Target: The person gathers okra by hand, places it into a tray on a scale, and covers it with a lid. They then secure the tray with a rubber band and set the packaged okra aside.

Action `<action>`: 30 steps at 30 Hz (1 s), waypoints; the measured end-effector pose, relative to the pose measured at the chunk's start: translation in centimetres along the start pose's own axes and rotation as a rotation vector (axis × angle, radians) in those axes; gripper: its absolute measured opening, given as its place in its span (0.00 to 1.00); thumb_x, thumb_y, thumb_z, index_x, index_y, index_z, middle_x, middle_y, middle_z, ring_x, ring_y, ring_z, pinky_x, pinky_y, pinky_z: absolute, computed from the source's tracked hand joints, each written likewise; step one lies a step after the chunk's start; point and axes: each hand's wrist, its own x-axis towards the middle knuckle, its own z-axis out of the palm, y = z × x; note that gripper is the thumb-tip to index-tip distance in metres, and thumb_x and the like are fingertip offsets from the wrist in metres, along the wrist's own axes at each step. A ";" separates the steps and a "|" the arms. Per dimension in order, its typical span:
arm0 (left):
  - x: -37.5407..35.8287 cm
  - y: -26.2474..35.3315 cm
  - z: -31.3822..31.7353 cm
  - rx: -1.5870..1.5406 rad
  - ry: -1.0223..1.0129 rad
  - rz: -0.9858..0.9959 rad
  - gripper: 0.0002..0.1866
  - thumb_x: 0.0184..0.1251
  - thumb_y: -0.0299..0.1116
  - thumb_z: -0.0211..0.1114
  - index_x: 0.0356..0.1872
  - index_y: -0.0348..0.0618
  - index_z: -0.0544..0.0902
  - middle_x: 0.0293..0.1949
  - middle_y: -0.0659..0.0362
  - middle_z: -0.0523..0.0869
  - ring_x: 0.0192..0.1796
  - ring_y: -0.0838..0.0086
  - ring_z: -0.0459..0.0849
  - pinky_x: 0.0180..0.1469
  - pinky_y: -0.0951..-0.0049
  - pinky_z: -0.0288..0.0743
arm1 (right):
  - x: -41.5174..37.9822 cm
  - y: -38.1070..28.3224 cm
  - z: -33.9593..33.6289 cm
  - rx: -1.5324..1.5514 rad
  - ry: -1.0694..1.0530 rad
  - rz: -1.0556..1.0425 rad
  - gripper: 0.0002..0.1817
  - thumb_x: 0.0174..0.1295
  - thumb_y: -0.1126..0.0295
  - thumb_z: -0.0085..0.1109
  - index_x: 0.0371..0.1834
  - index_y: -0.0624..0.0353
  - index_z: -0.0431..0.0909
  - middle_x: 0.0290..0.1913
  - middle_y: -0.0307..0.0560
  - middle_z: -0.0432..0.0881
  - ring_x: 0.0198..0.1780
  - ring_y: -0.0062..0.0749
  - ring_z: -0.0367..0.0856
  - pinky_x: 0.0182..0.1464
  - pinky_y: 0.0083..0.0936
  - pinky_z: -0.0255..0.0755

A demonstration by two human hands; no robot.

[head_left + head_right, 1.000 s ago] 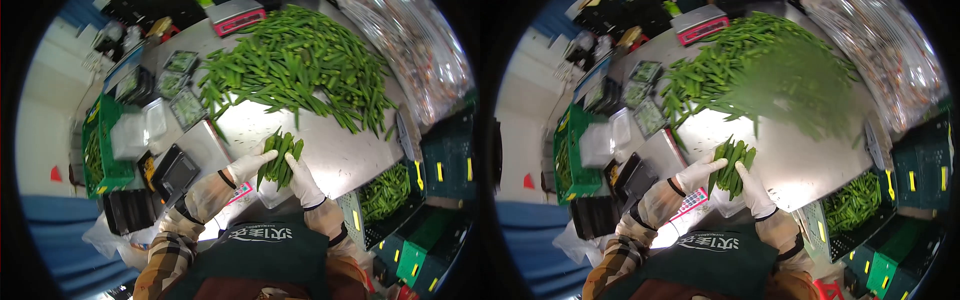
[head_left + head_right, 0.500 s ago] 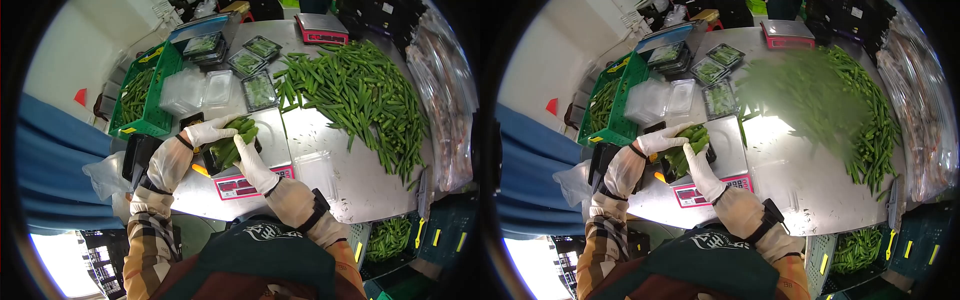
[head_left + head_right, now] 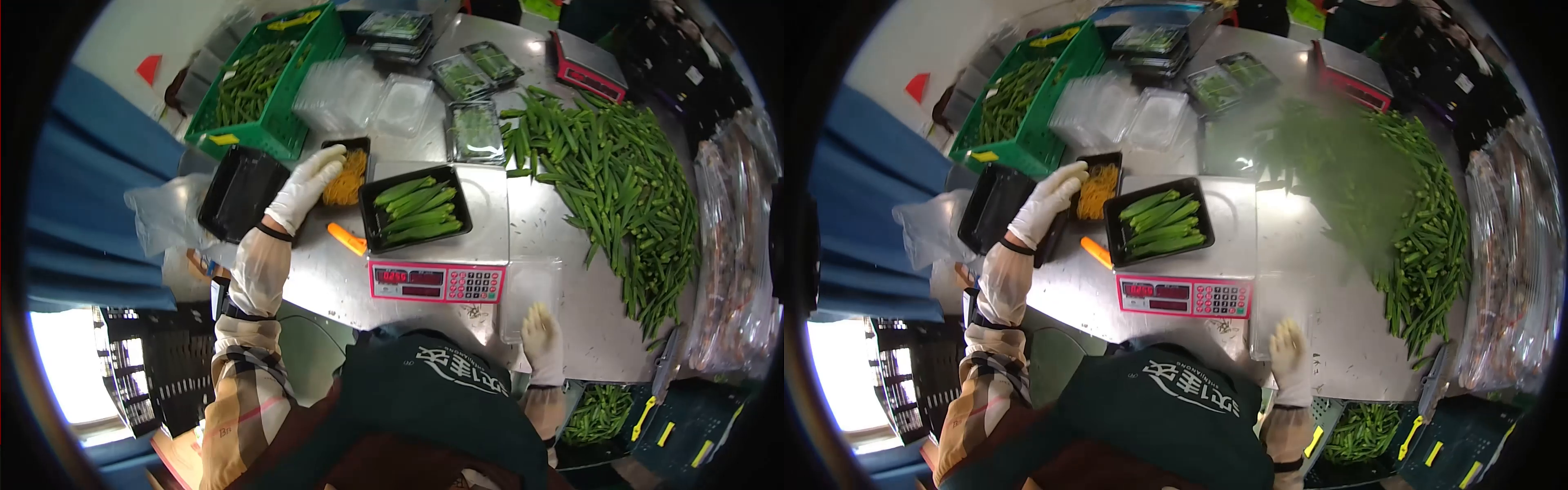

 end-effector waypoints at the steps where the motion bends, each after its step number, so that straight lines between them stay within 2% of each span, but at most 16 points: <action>1: -0.9 -0.3 -0.6 -0.050 0.059 -0.120 0.25 0.76 0.45 0.55 0.68 0.46 0.71 0.62 0.57 0.78 0.65 0.71 0.72 0.66 0.68 0.63 | -1.1 -0.4 -2.3 0.042 0.035 -0.008 0.22 0.66 0.64 0.59 0.62 0.58 0.75 0.63 0.40 0.77 0.63 0.30 0.75 0.61 0.30 0.72; 2: -1.7 -0.6 -1.2 -0.097 0.114 -0.236 0.25 0.76 0.46 0.55 0.68 0.47 0.71 0.62 0.56 0.78 0.66 0.70 0.73 0.66 0.65 0.63 | -2.2 -0.5 -3.7 0.067 0.074 -0.022 0.20 0.66 0.65 0.59 0.60 0.57 0.76 0.61 0.40 0.79 0.61 0.30 0.76 0.60 0.31 0.73; 3: -2.6 -0.9 -1.7 -0.104 0.144 -0.229 0.25 0.77 0.48 0.54 0.68 0.47 0.71 0.63 0.55 0.77 0.67 0.66 0.73 0.67 0.59 0.63 | -3.3 -0.4 -4.3 0.097 0.115 -0.038 0.19 0.66 0.65 0.59 0.59 0.57 0.77 0.59 0.39 0.80 0.60 0.30 0.78 0.58 0.32 0.74; 6: -4.0 -3.5 -2.0 -0.158 0.196 -0.295 0.26 0.77 0.49 0.53 0.69 0.48 0.70 0.64 0.53 0.77 0.67 0.63 0.73 0.67 0.57 0.64 | -4.1 0.3 -4.8 0.118 0.147 -0.067 0.16 0.67 0.66 0.58 0.56 0.56 0.79 0.56 0.38 0.83 0.55 0.30 0.81 0.52 0.33 0.78; 10: -4.4 -4.8 -0.6 -0.172 0.153 -0.305 0.26 0.77 0.49 0.54 0.69 0.47 0.70 0.64 0.53 0.77 0.66 0.64 0.74 0.66 0.58 0.66 | -2.5 1.7 0.5 0.003 0.087 -0.052 0.15 0.68 0.64 0.58 0.56 0.56 0.78 0.54 0.40 0.82 0.51 0.29 0.81 0.50 0.29 0.78; 15: -3.8 -5.1 0.9 -0.133 0.121 -0.248 0.25 0.76 0.45 0.56 0.69 0.47 0.70 0.61 0.56 0.80 0.63 0.70 0.76 0.64 0.66 0.66 | -1.8 4.3 8.9 -0.308 0.071 -0.071 0.18 0.69 0.64 0.57 0.57 0.61 0.76 0.52 0.45 0.81 0.47 0.31 0.81 0.48 0.27 0.78; 18: -3.8 -6.1 1.4 -0.157 0.116 -0.145 0.25 0.76 0.45 0.55 0.69 0.47 0.70 0.61 0.56 0.79 0.63 0.71 0.76 0.64 0.66 0.66 | -1.8 5.6 10.7 -0.329 0.001 -0.053 0.19 0.70 0.63 0.56 0.58 0.63 0.75 0.51 0.48 0.82 0.45 0.32 0.82 0.46 0.25 0.79; 19: -3.9 -6.0 1.6 -0.182 0.148 -0.151 0.23 0.76 0.41 0.57 0.68 0.44 0.71 0.59 0.56 0.81 0.61 0.72 0.77 0.62 0.71 0.68 | -1.8 5.7 10.9 -0.345 -0.021 -0.047 0.18 0.71 0.64 0.54 0.58 0.64 0.75 0.50 0.49 0.83 0.44 0.32 0.83 0.45 0.25 0.80; 22: -3.7 -8.3 2.2 -0.208 0.185 -0.113 0.21 0.75 0.35 0.59 0.65 0.39 0.73 0.56 0.56 0.82 0.58 0.73 0.79 0.60 0.75 0.71 | -2.1 6.3 11.7 -0.473 0.017 -0.085 0.15 0.71 0.68 0.54 0.57 0.62 0.77 0.49 0.47 0.84 0.42 0.29 0.83 0.45 0.21 0.78; 23: -3.5 -9.1 2.9 -0.202 0.217 -0.042 0.20 0.74 0.30 0.60 0.63 0.36 0.75 0.54 0.55 0.83 0.55 0.74 0.80 0.60 0.77 0.72 | -2.4 6.5 12.6 -0.635 -0.008 -0.161 0.14 0.71 0.69 0.54 0.55 0.62 0.79 0.48 0.46 0.84 0.42 0.27 0.82 0.45 0.20 0.77; 24: -3.4 -8.8 3.6 -0.160 0.195 -0.044 0.20 0.72 0.28 0.61 0.63 0.35 0.74 0.54 0.55 0.83 0.56 0.75 0.80 0.62 0.75 0.71 | -2.9 7.0 14.4 -0.796 -0.030 -0.240 0.13 0.71 0.70 0.55 0.54 0.61 0.80 0.47 0.44 0.84 0.42 0.24 0.81 0.45 0.19 0.76; 25: -3.2 -8.7 4.6 -0.257 0.171 -0.055 0.21 0.70 0.26 0.63 0.63 0.35 0.74 0.54 0.55 0.83 0.56 0.75 0.79 0.61 0.75 0.71 | -2.9 7.6 15.9 -0.955 -0.049 -0.320 0.12 0.70 0.71 0.55 0.52 0.61 0.81 0.46 0.43 0.84 0.43 0.22 0.80 0.45 0.18 0.75; 26: -3.0 -8.7 5.7 -0.354 0.144 -0.068 0.23 0.67 0.24 0.64 0.63 0.35 0.74 0.54 0.55 0.83 0.56 0.76 0.79 0.60 0.76 0.71 | -2.3 8.2 16.8 -1.064 -0.152 -0.453 0.11 0.69 0.73 0.57 0.51 0.61 0.82 0.46 0.42 0.84 0.42 0.21 0.80 0.45 0.17 0.75; 28: -2.6 -8.9 7.8 -0.242 0.185 -0.043 0.27 0.63 0.20 0.66 0.64 0.35 0.74 0.52 0.55 0.83 0.54 0.75 0.80 0.58 0.77 0.73 | -0.3 9.3 19.0 -1.278 -0.366 -0.720 0.09 0.66 0.77 0.59 0.48 0.63 0.83 0.46 0.41 0.84 0.42 0.19 0.79 0.45 0.16 0.74; 29: -2.4 -8.9 8.6 -0.326 0.176 -0.093 0.30 0.59 0.18 0.66 0.65 0.38 0.74 0.49 0.57 0.83 0.49 0.77 0.80 0.55 0.77 0.74 | 0.0 10.0 20.7 -1.328 -0.383 -0.750 0.09 0.64 0.76 0.62 0.46 0.60 0.84 0.45 0.41 0.84 0.42 0.22 0.80 0.43 0.18 0.74; 30: -1.9 -9.3 9.1 -0.141 0.186 -0.058 0.31 0.57 0.17 0.67 0.65 0.42 0.75 0.47 0.58 0.84 0.45 0.77 0.80 0.53 0.77 0.75 | 0.4 10.6 22.4 -1.379 -0.400 -0.780 0.09 0.61 0.75 0.65 0.44 0.58 0.85 0.44 0.41 0.84 0.42 0.26 0.80 0.42 0.20 0.73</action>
